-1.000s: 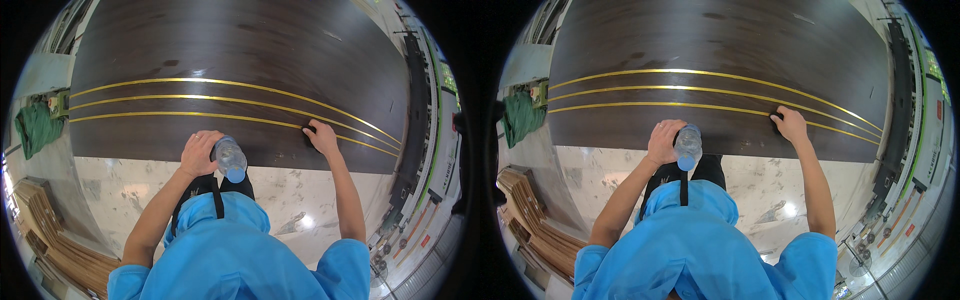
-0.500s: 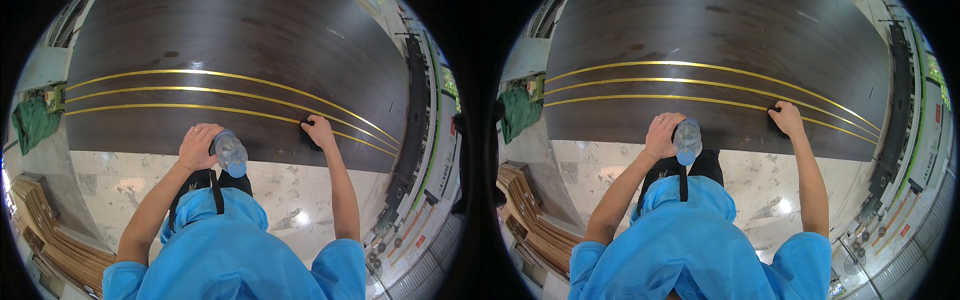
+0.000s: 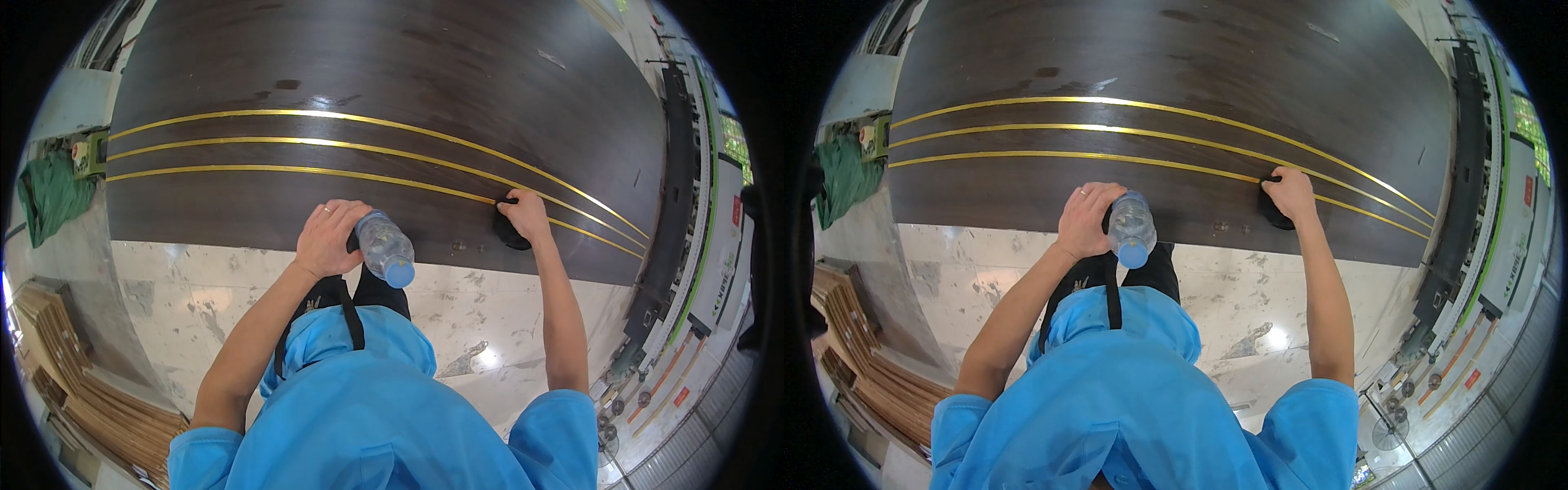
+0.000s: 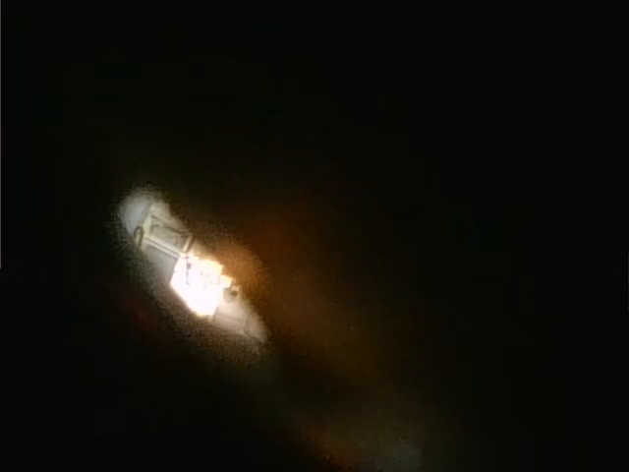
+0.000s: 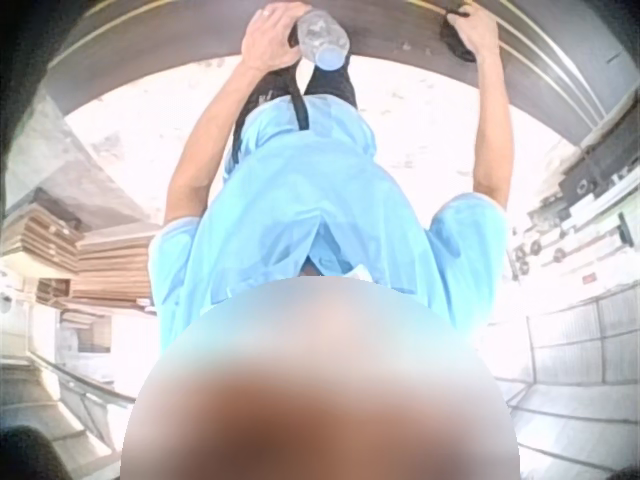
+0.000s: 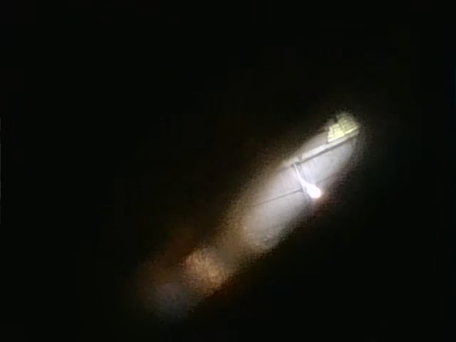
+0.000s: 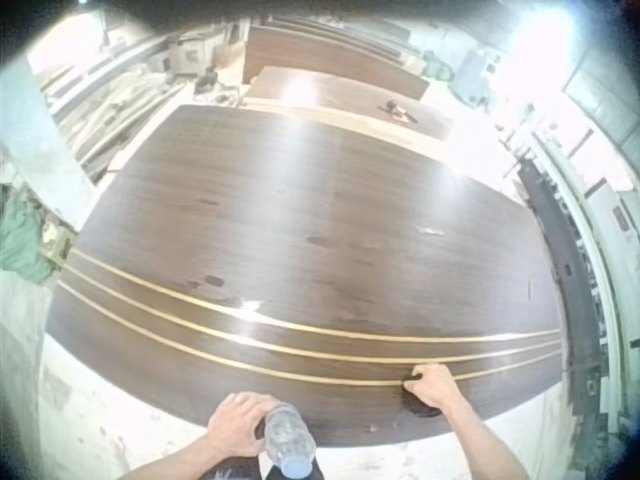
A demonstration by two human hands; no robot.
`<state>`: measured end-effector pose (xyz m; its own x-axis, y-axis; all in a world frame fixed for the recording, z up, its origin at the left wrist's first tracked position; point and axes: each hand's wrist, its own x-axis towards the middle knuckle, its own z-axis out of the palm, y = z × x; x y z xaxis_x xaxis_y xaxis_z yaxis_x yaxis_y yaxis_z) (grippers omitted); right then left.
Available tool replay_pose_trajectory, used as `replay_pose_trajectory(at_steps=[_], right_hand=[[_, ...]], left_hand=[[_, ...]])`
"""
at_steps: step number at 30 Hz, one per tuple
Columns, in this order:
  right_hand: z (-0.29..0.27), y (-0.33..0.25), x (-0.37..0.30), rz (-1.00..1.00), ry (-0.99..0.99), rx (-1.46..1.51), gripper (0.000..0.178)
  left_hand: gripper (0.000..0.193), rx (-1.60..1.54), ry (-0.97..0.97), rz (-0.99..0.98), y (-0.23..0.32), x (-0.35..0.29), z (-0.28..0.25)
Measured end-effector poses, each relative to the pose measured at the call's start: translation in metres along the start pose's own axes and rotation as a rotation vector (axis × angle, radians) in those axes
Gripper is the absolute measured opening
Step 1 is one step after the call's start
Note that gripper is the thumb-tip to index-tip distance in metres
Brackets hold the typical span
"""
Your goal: The person wipes a large dark tabletop with a black cloth, moving along and across three parallel gold inlaid lines. They hold a water bottle in the other hand and occasionally reposition it while continuing to wipe the surface.
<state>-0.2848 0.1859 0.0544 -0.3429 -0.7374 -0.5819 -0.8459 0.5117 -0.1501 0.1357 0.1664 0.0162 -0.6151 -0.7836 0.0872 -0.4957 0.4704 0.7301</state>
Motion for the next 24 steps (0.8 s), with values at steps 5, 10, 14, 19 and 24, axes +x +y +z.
replay_pose_trajectory(at_steps=[5, 10, 14, 19, 24], right_hand=[[0.003, -0.003, -0.002, -0.117, 0.051, 0.049, 0.041], [0.009, -0.003, -0.003, -0.004, 0.061, -0.017, 0.042], [0.008, -0.003, -0.004, -0.141, 0.062, 0.069, 0.043], [0.004, -0.003, -0.006, 0.154, 0.118, -0.046, 0.041], [0.017, -0.002, -0.002, -0.019, 0.147, 0.041, 0.041]], left_hand=[[0.072, -0.001, 0.015, 0.015, 0.0, 0.0, 0.001], [0.073, 0.003, 0.014, 0.01, 0.002, 0.0, 0.002], [0.073, 0.001, 0.019, 0.01, 0.002, 0.001, 0.002], [0.074, 0.017, -0.014, -0.011, 0.002, 0.0, 0.001], [0.076, 0.001, -0.013, 0.007, 0.001, -0.001, -0.001]])
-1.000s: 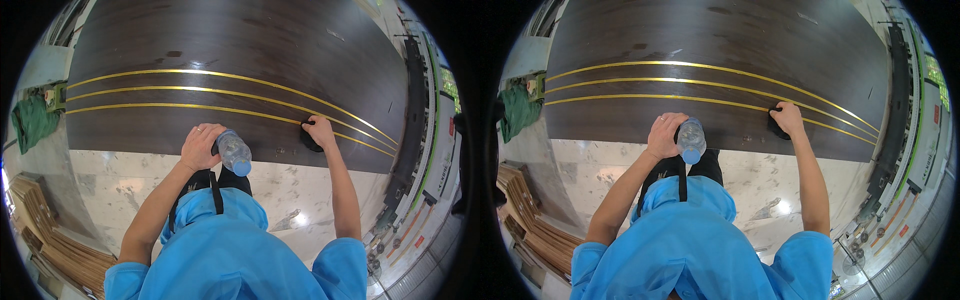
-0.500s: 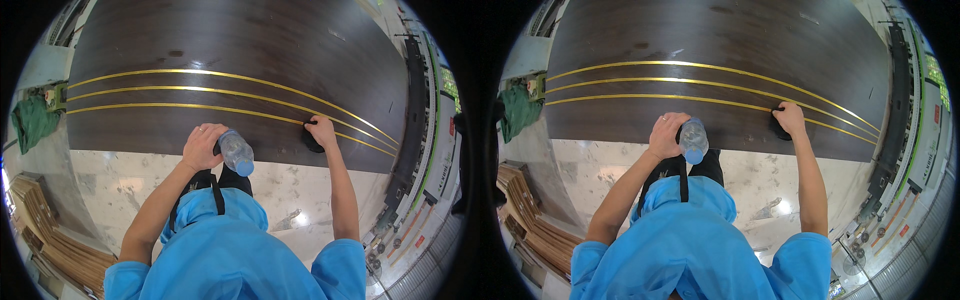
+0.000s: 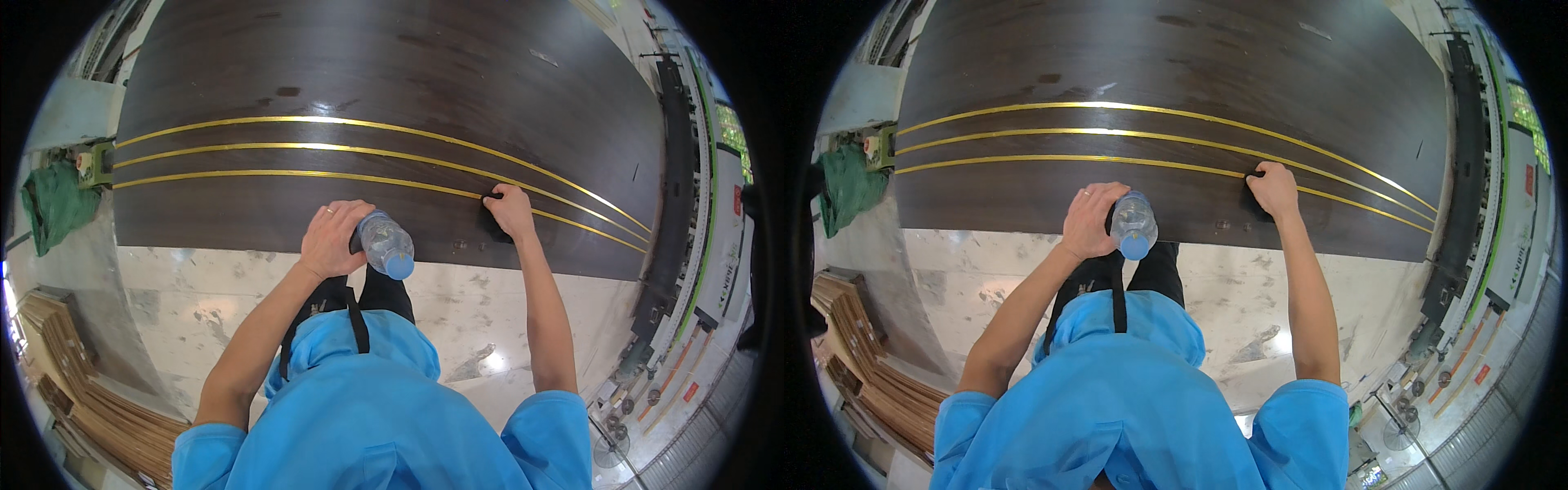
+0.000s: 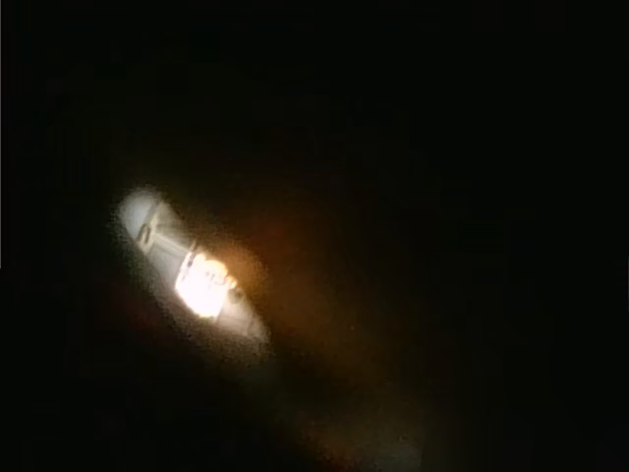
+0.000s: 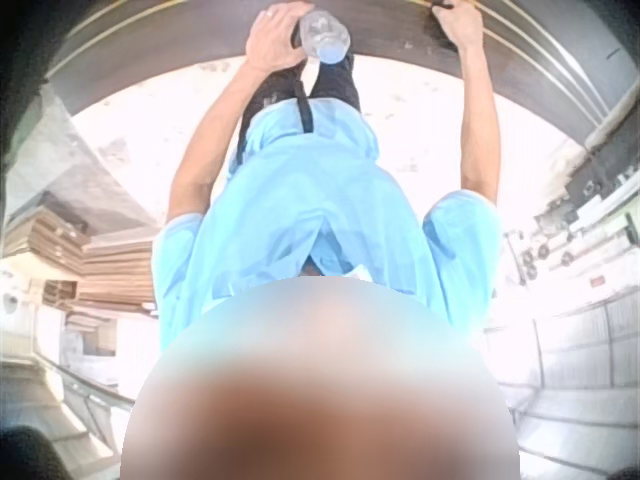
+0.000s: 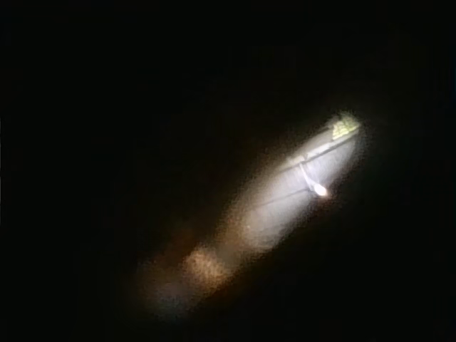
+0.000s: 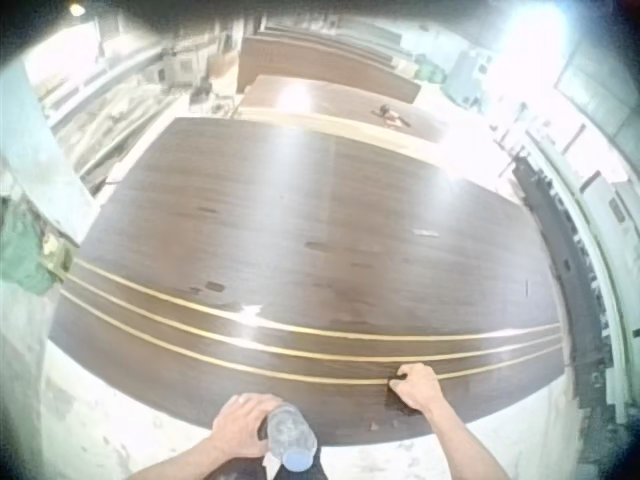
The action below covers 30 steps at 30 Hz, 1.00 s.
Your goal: The person wipes a large dark tabletop with a black cloth, moving along and across three parallel gold inlaid lines. They hold a water bottle in the other hand and occasionally reposition it while continuing to wipe the surface.
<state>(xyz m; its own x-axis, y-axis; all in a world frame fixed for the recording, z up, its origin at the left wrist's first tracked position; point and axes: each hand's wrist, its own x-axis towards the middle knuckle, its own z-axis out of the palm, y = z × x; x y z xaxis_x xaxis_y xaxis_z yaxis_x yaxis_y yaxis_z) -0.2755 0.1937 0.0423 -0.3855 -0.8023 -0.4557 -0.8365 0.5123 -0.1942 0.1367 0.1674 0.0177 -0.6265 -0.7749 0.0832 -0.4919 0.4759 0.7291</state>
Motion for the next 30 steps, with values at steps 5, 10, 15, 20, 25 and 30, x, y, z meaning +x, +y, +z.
replay_pose_trajectory(at_steps=[5, 10, 15, 20, 25, 30], right_hand=[[0.011, -0.008, -0.023, -0.008, -0.078, 0.325, 0.035], [0.046, -0.033, -0.09, 0.105, -0.592, 1.754, 0.028], [0.1, -0.053, -0.133, -0.081, -0.774, 2.323, 0.033], [0.107, -0.054, -0.134, 0.017, -0.72, 2.496, 0.031], [0.105, -0.042, -0.114, -0.21, -0.769, 2.497, 0.035], [0.108, -0.028, -0.103, -0.133, -0.775, 2.482, 0.041]], left_hand=[[0.08, -0.228, 0.069, 0.007, 0.014, 0.007, -0.007], [0.076, -0.438, -0.211, -0.263, 0.054, 0.019, -0.022], [0.075, 0.013, -0.437, -0.184, 0.096, 0.035, -0.058], [0.069, 0.264, -0.575, -0.172, 0.133, 0.057, -0.081], [0.069, 0.393, -0.619, -0.179, 0.157, 0.078, -0.085], [0.069, 0.462, -0.613, -0.137, 0.17, 0.091, -0.078]])
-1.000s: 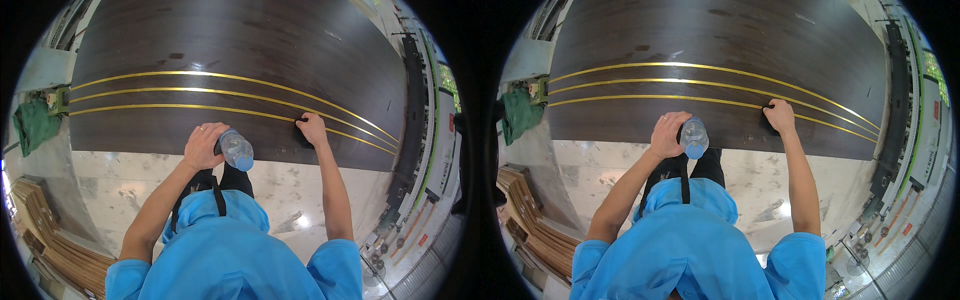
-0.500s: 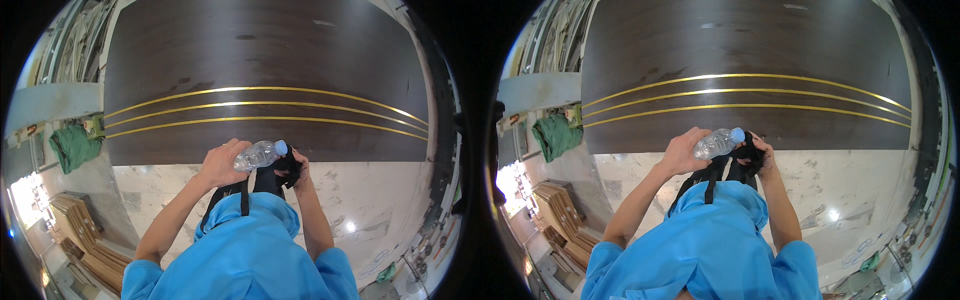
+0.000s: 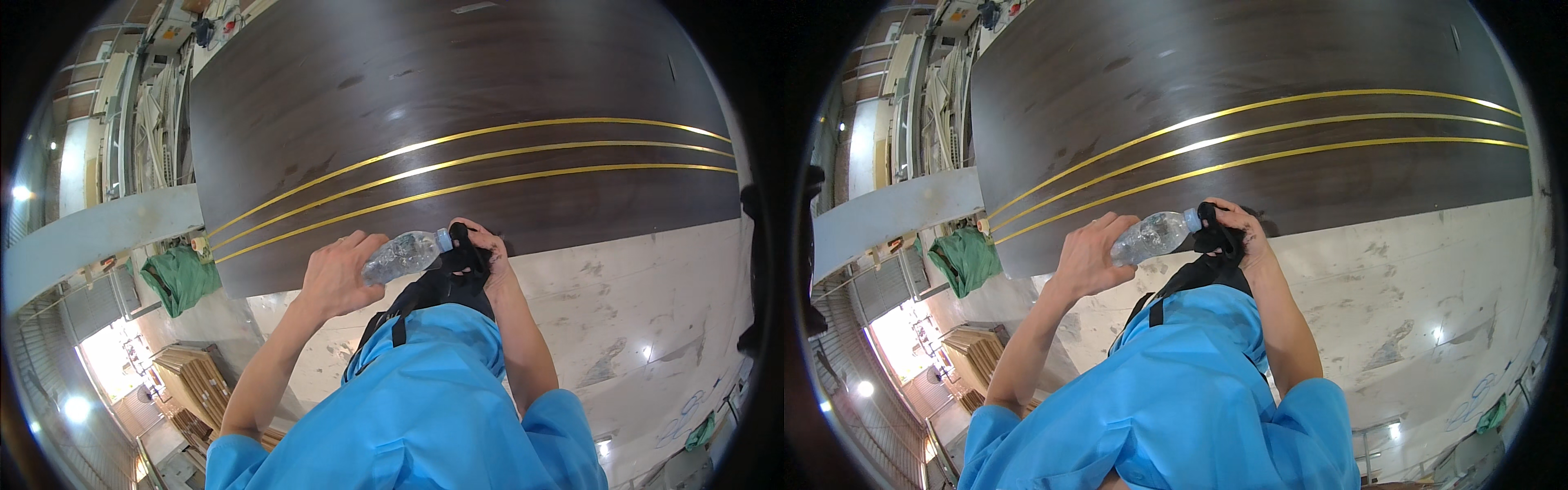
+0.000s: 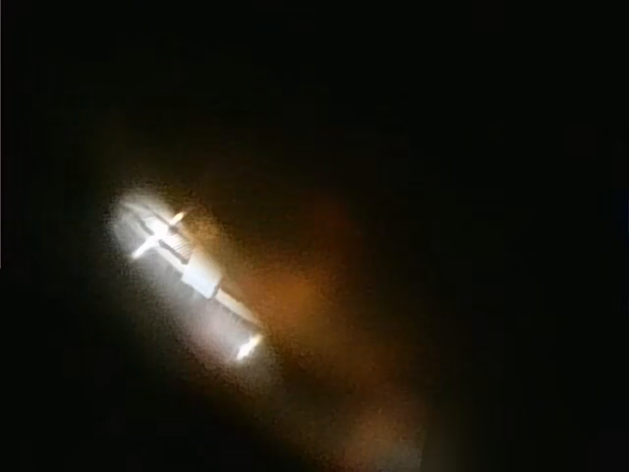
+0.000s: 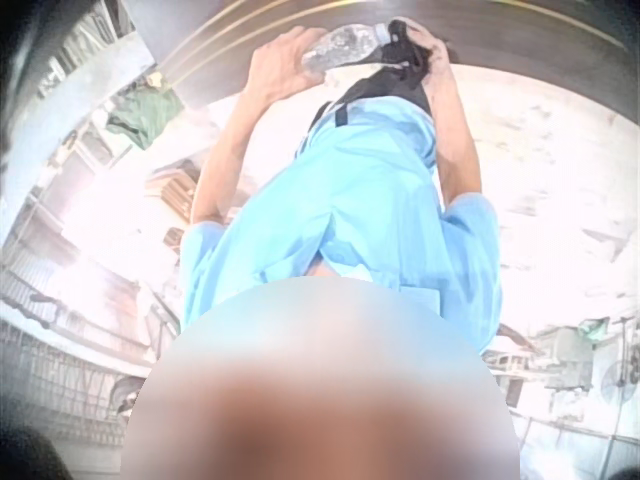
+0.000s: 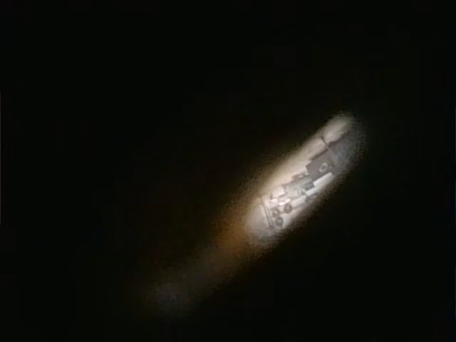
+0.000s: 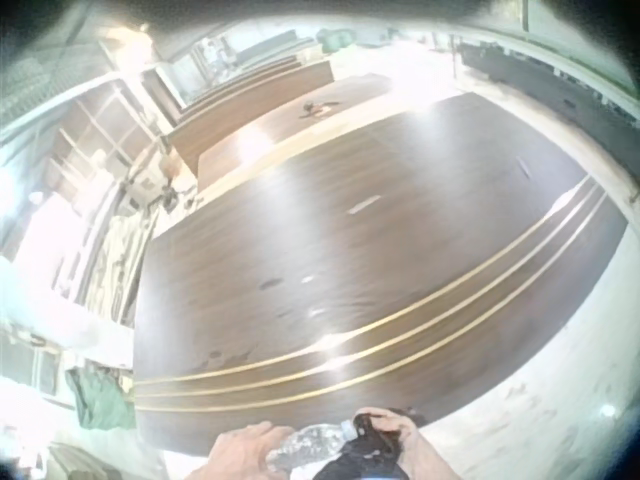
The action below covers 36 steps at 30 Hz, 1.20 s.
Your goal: The person wipes a large dark tabletop with a black cloth, moving along and across three parallel gold inlaid lines. They hold a water bottle in the other hand and occasionally reposition it while continuing to wipe the surface.
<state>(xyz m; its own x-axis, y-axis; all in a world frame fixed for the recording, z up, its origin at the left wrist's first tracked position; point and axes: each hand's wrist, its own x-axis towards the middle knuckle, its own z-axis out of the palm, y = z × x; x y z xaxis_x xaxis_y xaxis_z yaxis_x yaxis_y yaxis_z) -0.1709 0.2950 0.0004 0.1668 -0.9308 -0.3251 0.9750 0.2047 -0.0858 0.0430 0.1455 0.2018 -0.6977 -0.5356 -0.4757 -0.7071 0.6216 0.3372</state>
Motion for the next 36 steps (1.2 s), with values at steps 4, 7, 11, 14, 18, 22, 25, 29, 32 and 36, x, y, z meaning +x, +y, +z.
replay_pose_trajectory(at_steps=[4, 7, 11, 14, 18, 22, 25, 29, 32, 36], right_hand=[[0.006, -0.004, -0.004, 0.032, 0.197, -0.087, 0.043], [0.01, -0.005, -0.007, 0.054, 0.249, -0.1, 0.042], [0.008, -0.006, -0.005, 0.071, 0.204, -0.093, 0.038], [0.005, -0.013, -0.002, 0.109, 0.164, -0.157, 0.033], [0.007, -0.035, 0.002, 0.058, 0.166, -0.486, 0.024], [0.011, -0.047, 0.01, -0.172, 0.565, -1.404, 0.024], [0.017, -0.032, 0.026, -0.33, 0.7, -2.15, 0.023], [0.043, -0.023, 0.054, -0.227, 0.557, -2.319, 0.027], [0.067, -0.059, 0.057, -0.092, 0.722, -2.368, 0.029], [0.073, -0.116, 0.037, 0.012, 1.176, -2.349, 0.028]], left_hand=[[0.069, -0.008, 0.001, -0.012, 0.008, 0.005, -0.003], [0.068, 0.014, -0.018, -0.028, 0.013, 0.006, -0.006], [0.066, 0.064, -0.028, -0.034, 0.015, 0.005, -0.008], [0.065, 0.088, -0.005, -0.022, 0.011, 0.005, -0.001], [0.065, -0.008, 0.048, -0.03, -0.002, 0.008, 0.024], [0.069, -0.395, 0.194, -0.127, -0.019, 0.009, 0.063], [0.069, -0.733, 0.301, -0.194, -0.031, 0.004, 0.093], [0.072, -0.957, 0.437, -0.18, -0.056, -0.004, 0.117], [0.075, -0.986, 0.52, -0.073, -0.076, -0.012, 0.13], [0.078, -0.863, 0.545, 0.046, -0.097, -0.016, 0.147]])
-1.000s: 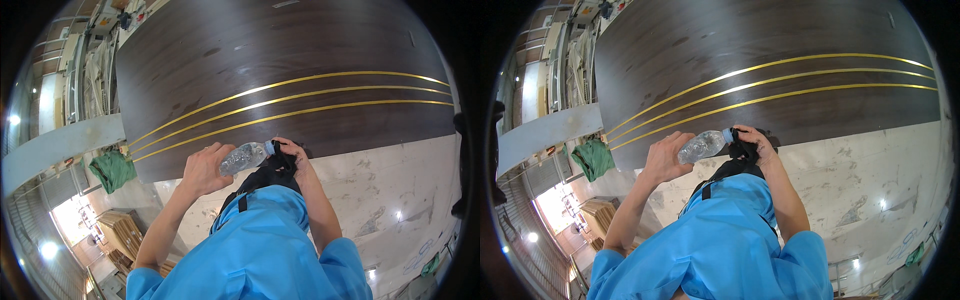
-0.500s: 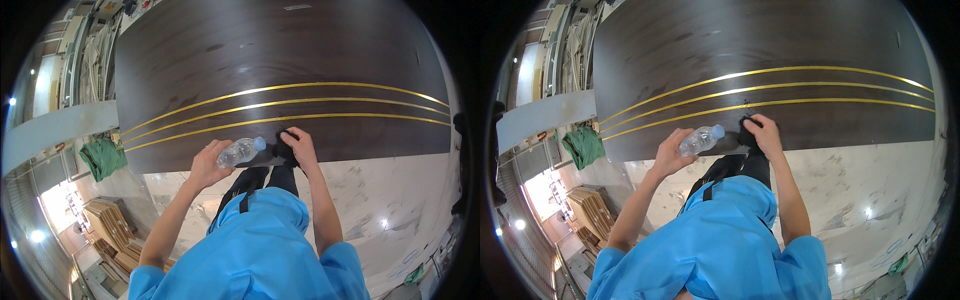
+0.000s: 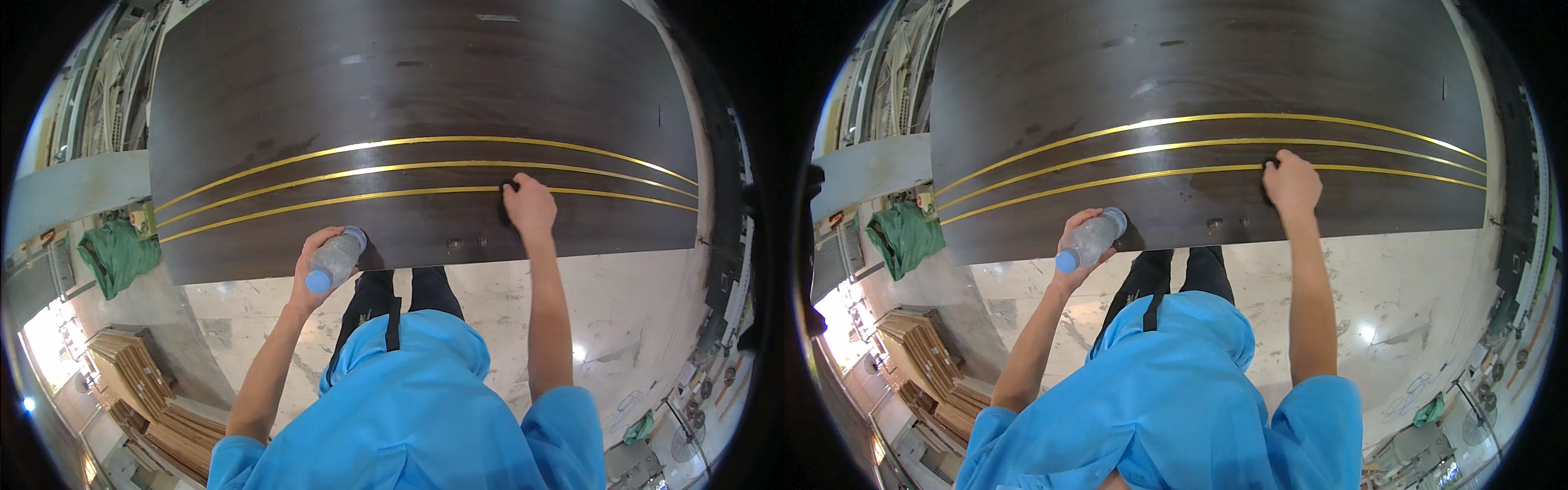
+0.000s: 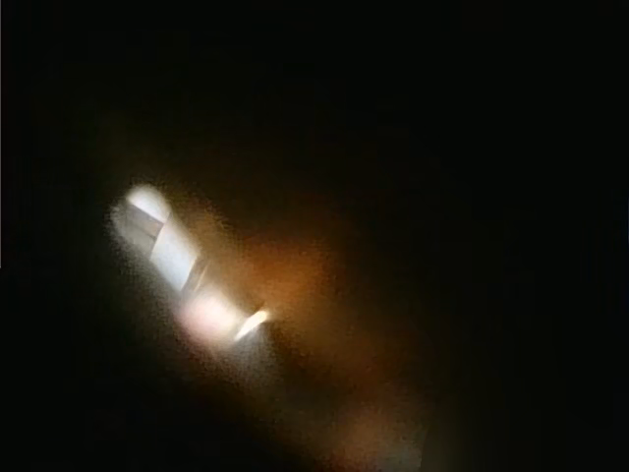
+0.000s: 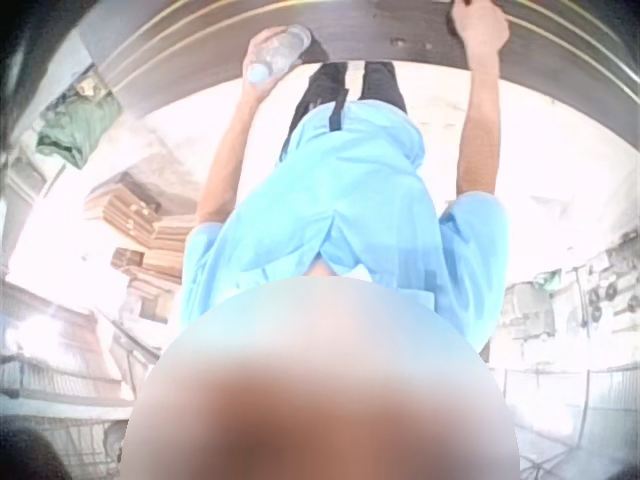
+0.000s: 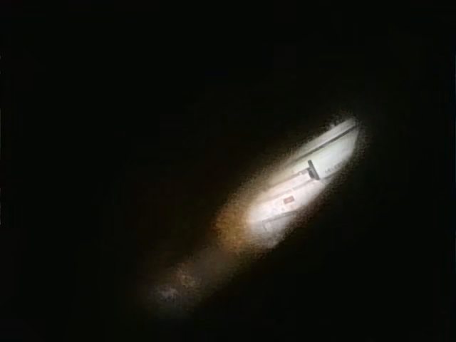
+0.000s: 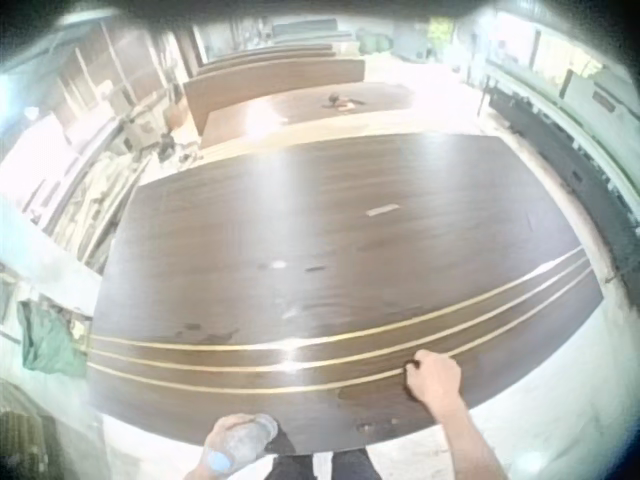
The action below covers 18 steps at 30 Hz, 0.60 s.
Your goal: The person wipes a large dark tabletop with a black cloth, moving along and across three parallel gold inlaid lines. They hold a water bottle in the other hand and occasionally reposition it while continuing to wipe the surface.
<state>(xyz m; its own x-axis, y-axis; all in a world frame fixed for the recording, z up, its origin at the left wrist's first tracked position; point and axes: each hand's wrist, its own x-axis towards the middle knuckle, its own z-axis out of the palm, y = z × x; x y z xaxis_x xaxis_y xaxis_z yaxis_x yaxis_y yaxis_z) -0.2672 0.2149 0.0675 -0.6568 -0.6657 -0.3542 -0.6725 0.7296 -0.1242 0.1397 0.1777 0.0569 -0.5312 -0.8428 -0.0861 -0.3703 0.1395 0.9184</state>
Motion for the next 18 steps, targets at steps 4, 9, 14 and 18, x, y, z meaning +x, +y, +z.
replay_pose_trajectory(at_steps=[4, 9, 14, 18], right_hand=[[0.006, -0.003, 0.003, -0.182, -0.129, 0.043, 0.035], [0.007, -0.003, 0.009, -0.06, -0.072, -0.063, 0.037], [0.002, 0.026, 0.033, -0.102, -0.127, -0.036, 0.041], [0.008, 0.028, 0.039, -0.079, -0.19, -0.047, 0.041]], left_hand=[[0.079, 0.065, -0.035, 0.132, -0.024, 0.006, 0.002], [0.074, 0.191, 0.062, 0.169, -0.048, 0.009, -0.02], [0.065, 0.156, 0.248, -0.084, -0.07, -0.007, -0.075], [0.059, 0.148, 0.29, -0.062, -0.094, -0.011, -0.097]])
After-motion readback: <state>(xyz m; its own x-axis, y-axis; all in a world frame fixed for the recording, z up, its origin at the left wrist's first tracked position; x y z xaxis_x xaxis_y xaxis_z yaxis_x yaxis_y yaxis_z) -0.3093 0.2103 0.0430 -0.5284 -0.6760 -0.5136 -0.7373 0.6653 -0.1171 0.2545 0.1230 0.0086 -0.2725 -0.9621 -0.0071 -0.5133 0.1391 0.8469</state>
